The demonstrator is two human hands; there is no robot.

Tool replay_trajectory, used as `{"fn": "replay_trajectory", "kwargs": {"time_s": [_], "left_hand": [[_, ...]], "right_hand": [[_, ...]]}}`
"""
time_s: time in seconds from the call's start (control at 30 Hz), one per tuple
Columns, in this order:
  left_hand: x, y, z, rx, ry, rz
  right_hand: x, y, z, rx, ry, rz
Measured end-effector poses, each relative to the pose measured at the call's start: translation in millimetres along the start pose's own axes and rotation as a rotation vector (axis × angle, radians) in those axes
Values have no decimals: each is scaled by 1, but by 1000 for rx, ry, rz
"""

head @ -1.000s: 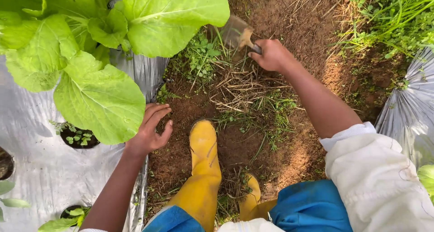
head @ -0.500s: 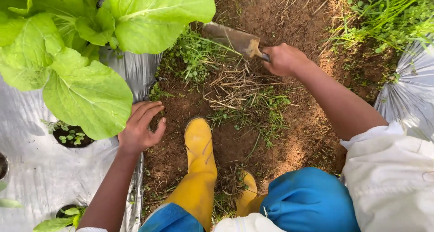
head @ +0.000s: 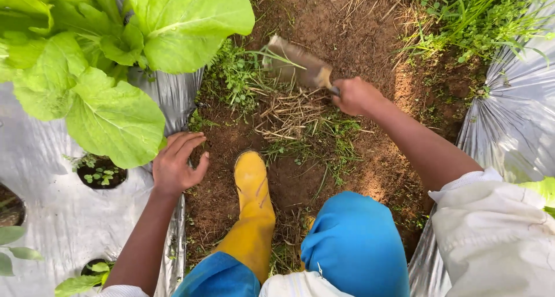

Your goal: The person uses a hand hoe to remove weeds from the soil between rows of plants covered with plastic mulch. They also pull weeds by hand and clear debris from around the base of the plants.

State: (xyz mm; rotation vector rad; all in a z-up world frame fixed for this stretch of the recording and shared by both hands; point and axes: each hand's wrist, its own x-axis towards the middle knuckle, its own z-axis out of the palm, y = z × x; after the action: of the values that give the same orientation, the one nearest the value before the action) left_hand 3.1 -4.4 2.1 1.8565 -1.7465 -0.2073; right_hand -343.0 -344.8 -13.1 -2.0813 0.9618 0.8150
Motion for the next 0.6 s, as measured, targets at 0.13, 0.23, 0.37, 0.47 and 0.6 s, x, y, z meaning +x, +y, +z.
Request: {"fn": "replay_trajectory", "kwargs": {"time_s": [0.13,0.23,0.37,0.47,0.6], "left_hand": [[-5,20,-22,-22,-31,23],[-10,21,-45,30,-79,54],[-32,30,-77,177,-32,27],[-25,49,-111,234,-10,-5],[-5,63,-136,329,-89,13]], "right_hand": [[-16,-16,-4,-266,-80,-71],[-12,-8,-9,90,87,18],[-42,9,-11,-9,78,82],[-43,38,0,256,292,86],[-58,52,-2,502,483,43]]}}
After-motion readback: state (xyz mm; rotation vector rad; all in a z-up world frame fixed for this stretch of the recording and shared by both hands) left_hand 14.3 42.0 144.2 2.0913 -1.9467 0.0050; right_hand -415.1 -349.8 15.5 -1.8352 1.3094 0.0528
